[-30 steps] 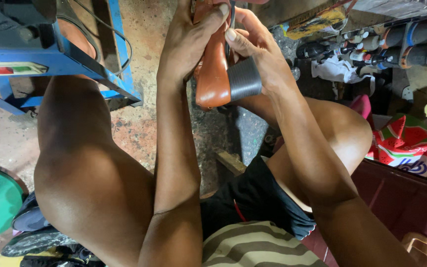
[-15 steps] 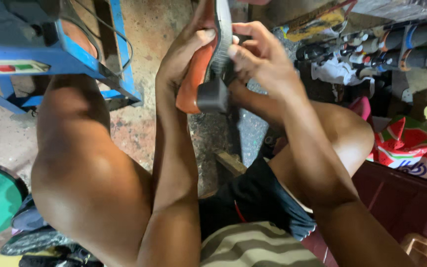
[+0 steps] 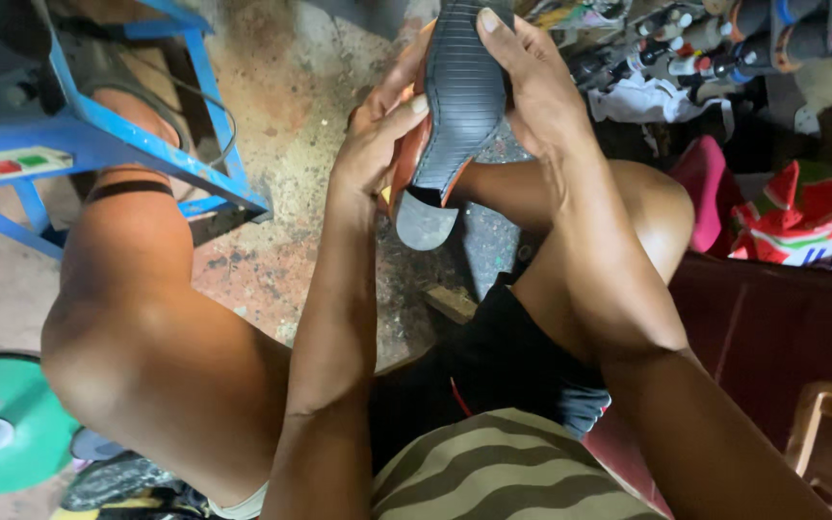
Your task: The person sits on the floor and uses a grinding machine to smooth the sole of a brown high-heeled shoe. They repeatedly press the shoe's sole against the rotating wheel, rotating the shoe to treat different areas of the sole.
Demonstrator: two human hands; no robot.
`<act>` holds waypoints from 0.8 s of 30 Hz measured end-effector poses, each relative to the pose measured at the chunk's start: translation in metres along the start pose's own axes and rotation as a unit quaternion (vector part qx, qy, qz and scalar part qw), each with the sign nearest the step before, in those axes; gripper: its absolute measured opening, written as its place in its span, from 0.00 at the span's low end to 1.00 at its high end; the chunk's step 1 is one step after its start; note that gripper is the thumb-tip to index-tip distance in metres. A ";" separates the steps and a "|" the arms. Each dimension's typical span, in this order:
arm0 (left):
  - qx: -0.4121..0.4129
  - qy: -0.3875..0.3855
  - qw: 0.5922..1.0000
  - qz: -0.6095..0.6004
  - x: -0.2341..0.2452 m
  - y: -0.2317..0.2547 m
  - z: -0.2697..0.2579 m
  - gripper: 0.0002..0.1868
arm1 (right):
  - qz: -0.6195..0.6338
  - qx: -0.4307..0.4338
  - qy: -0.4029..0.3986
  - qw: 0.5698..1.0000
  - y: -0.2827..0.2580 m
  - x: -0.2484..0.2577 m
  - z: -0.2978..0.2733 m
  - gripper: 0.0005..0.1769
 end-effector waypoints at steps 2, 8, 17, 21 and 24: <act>0.008 0.019 1.000 0.015 -0.012 -0.004 0.002 0.34 | 0.017 0.048 0.014 0.999 -0.009 0.004 -0.010 0.15; -0.143 0.046 0.969 0.195 -0.061 0.001 0.006 0.20 | 0.044 0.158 0.118 0.979 -0.029 0.018 -0.020 0.13; -0.203 0.218 0.843 0.448 -0.122 0.023 0.000 0.02 | 0.078 0.181 0.166 0.966 -0.017 0.043 -0.018 0.07; -0.259 0.112 0.686 0.671 -0.147 0.031 -0.003 0.17 | 0.031 0.082 0.233 0.968 -0.004 0.044 -0.020 0.10; -0.247 0.113 0.636 0.722 -0.143 0.026 0.003 0.14 | -0.053 0.025 0.264 0.963 0.004 0.046 -0.009 0.14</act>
Point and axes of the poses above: each hand's wrist, its own z-axis towards the middle knuckle, its own x-axis out of the back of the hand, y = z × x, the point moved 3 cm from there along z, towards the middle knuckle, and after that the axes turned 9 degrees about -z, right-handed, at the moved point
